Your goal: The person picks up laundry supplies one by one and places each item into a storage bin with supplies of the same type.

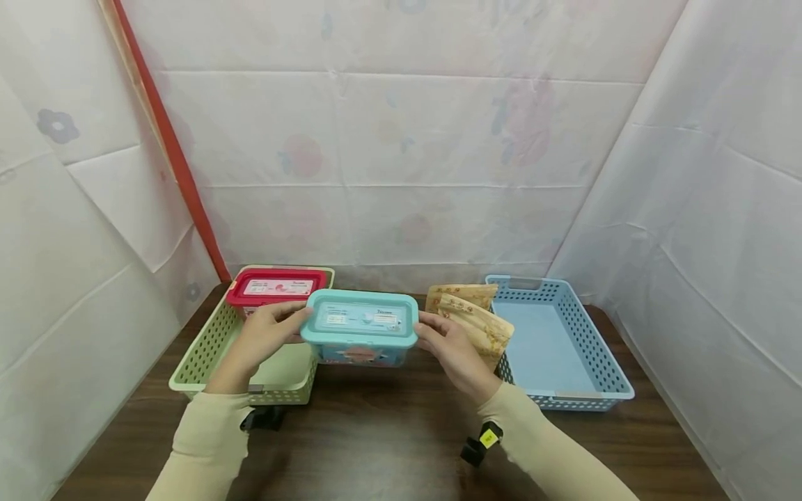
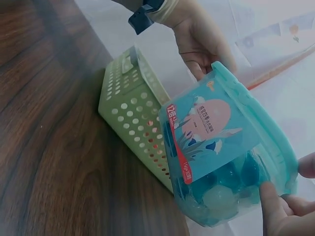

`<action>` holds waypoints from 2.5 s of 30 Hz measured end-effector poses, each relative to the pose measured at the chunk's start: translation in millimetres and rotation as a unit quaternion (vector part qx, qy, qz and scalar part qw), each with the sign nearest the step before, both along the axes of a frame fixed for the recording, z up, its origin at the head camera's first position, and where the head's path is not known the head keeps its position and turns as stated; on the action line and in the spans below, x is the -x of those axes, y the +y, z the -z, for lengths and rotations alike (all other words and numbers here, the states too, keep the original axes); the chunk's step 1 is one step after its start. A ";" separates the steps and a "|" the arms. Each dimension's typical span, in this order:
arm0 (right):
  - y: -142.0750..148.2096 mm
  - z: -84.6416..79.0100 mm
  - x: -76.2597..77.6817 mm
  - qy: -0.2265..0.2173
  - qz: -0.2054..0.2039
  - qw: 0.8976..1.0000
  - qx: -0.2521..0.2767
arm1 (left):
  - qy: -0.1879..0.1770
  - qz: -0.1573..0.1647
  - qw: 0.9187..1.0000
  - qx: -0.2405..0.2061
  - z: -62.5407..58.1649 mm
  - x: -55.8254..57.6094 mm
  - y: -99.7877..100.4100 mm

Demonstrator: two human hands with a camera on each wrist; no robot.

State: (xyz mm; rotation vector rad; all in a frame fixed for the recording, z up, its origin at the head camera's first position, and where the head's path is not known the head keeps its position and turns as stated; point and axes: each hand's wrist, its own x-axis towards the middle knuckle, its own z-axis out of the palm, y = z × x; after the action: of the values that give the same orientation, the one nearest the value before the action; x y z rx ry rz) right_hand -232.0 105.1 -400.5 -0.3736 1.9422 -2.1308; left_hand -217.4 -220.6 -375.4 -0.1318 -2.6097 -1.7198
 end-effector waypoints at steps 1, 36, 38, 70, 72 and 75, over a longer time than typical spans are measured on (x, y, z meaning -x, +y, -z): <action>-1.5 -0.4 0.4 0.001 -0.002 1.000 0.000 | 0.000 -0.002 1.000 0.003 -1.0 -1.1 -1.4; -42.1 -25.1 4.0 0.022 -0.067 0.997 0.044 | 0.033 -0.039 0.998 0.046 -31.6 -15.8 -45.5; -46.5 -25.7 4.1 0.021 -0.068 0.996 0.047 | 0.033 -0.041 0.998 0.040 -31.6 -16.9 -48.9; -102.9 -25.7 19.5 0.011 -0.102 0.992 0.077 | 0.034 -0.078 0.995 -0.049 -32.6 -20.3 -97.9; -106.7 -26.1 20.9 0.013 -0.105 0.991 0.077 | 0.029 -0.076 0.992 -0.094 -31.4 -19.7 -101.5; -112.6 -27.2 22.1 0.018 -0.108 0.991 0.075 | 0.019 -0.073 0.985 -0.154 -30.5 -19.7 -106.7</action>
State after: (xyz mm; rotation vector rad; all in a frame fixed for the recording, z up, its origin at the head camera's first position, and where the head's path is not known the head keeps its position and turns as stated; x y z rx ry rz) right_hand -254.1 -7.4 -373.2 -0.6244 1.6778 -2.1460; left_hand -197.7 -327.3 -344.8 0.0297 -2.2276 -2.0138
